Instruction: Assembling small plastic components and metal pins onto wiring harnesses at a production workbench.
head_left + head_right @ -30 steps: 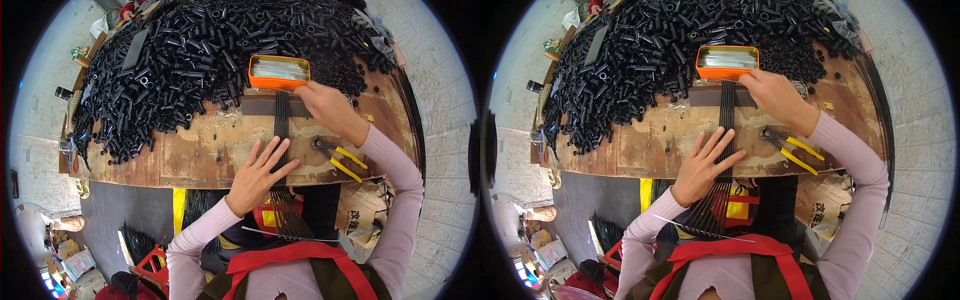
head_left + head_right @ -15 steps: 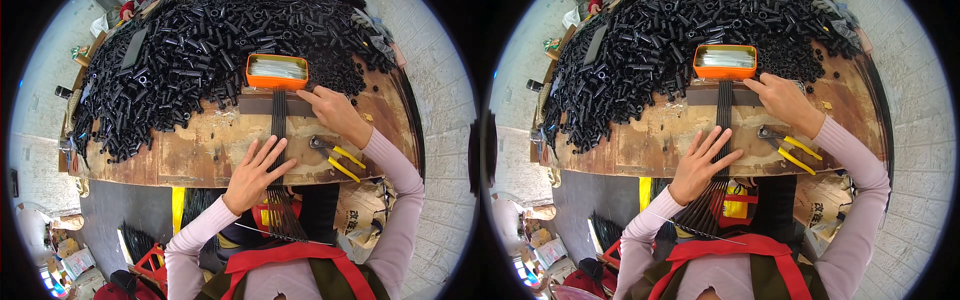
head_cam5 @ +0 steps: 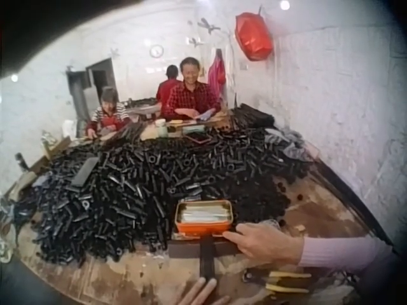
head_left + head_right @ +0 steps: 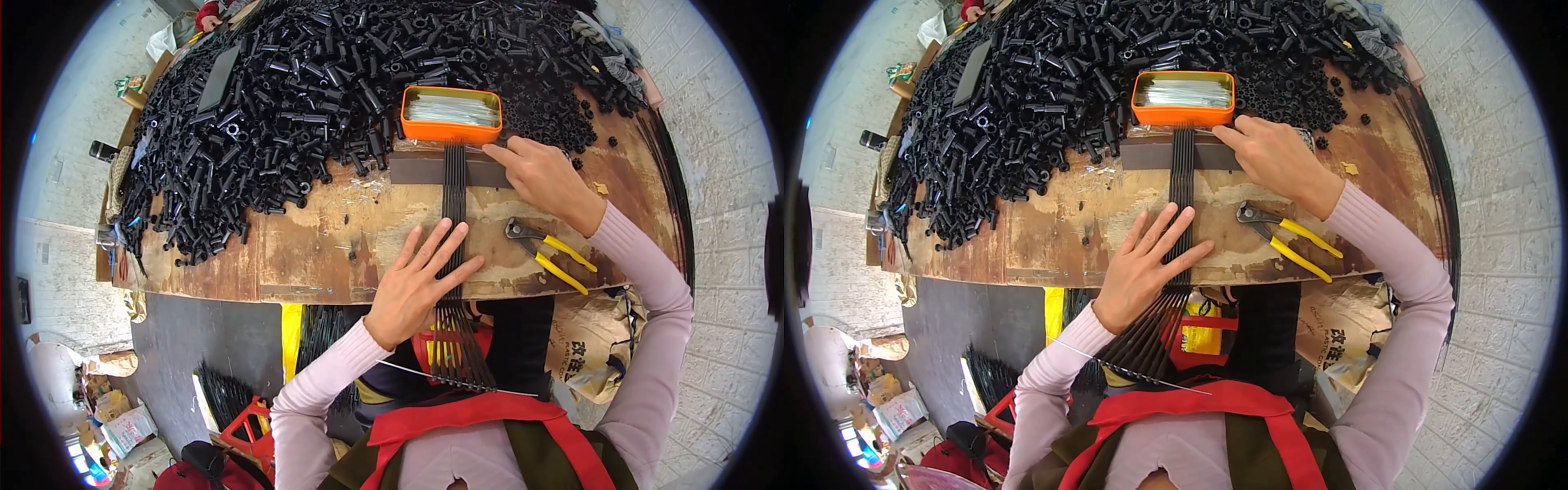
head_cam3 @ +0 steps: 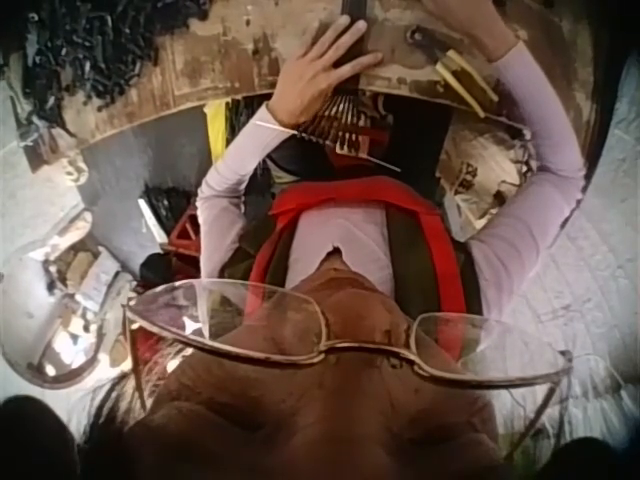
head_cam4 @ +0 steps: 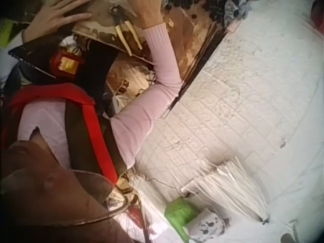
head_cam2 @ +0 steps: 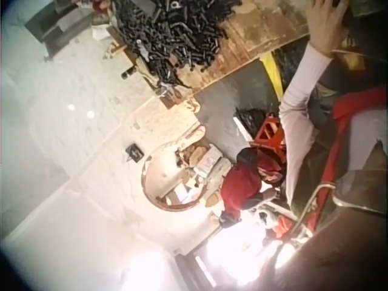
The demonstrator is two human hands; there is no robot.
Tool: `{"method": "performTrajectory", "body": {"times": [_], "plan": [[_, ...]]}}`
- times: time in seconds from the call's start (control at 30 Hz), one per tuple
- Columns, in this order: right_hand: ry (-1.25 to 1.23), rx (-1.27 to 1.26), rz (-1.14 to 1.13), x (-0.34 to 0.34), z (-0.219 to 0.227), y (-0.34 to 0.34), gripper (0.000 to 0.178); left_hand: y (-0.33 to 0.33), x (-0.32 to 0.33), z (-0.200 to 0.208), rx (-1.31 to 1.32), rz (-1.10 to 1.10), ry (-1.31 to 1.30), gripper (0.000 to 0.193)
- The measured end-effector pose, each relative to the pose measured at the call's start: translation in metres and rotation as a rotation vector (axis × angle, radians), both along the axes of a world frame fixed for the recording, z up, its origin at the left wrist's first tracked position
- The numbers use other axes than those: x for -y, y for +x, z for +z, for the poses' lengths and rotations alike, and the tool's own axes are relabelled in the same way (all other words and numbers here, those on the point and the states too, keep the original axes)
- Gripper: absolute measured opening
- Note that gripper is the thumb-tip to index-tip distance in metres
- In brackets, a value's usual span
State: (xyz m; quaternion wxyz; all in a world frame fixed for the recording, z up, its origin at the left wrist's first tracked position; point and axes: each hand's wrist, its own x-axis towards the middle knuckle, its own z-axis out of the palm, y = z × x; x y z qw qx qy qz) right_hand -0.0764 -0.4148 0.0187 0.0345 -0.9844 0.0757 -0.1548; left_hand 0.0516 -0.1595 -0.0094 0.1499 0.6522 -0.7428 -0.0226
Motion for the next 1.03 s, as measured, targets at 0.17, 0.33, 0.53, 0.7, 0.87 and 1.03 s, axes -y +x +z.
{"method": "performTrajectory", "body": {"times": [0.17,0.33,0.53,0.7,0.87,1.03], "plan": [[0.005,0.0,-0.004,-0.001,-0.001,0.0,0.043,0.0,0.0,0.0,-0.002,0.001,-0.009,0.074],[0.001,0.017,0.019,-0.002,0.001,0.005,0.043,0.0,0.001,0.003,0.006,0.0,-0.001,0.073],[0.025,0.117,0.084,0.013,-0.003,0.01,0.028,0.0,0.001,0.003,0.012,0.002,-0.014,0.075],[0.024,0.129,0.094,0.016,-0.004,0.024,0.019,0.001,0.001,0.002,0.0,-0.006,-0.007,0.076],[-0.031,0.186,0.145,0.015,-0.006,0.028,0.015,0.0,0.001,0.001,-0.019,-0.015,0.009,0.077],[0.048,0.13,0.087,0.012,-0.004,0.034,0.017,0.004,-0.001,-0.002,0.051,-0.052,0.01,0.101]]}}
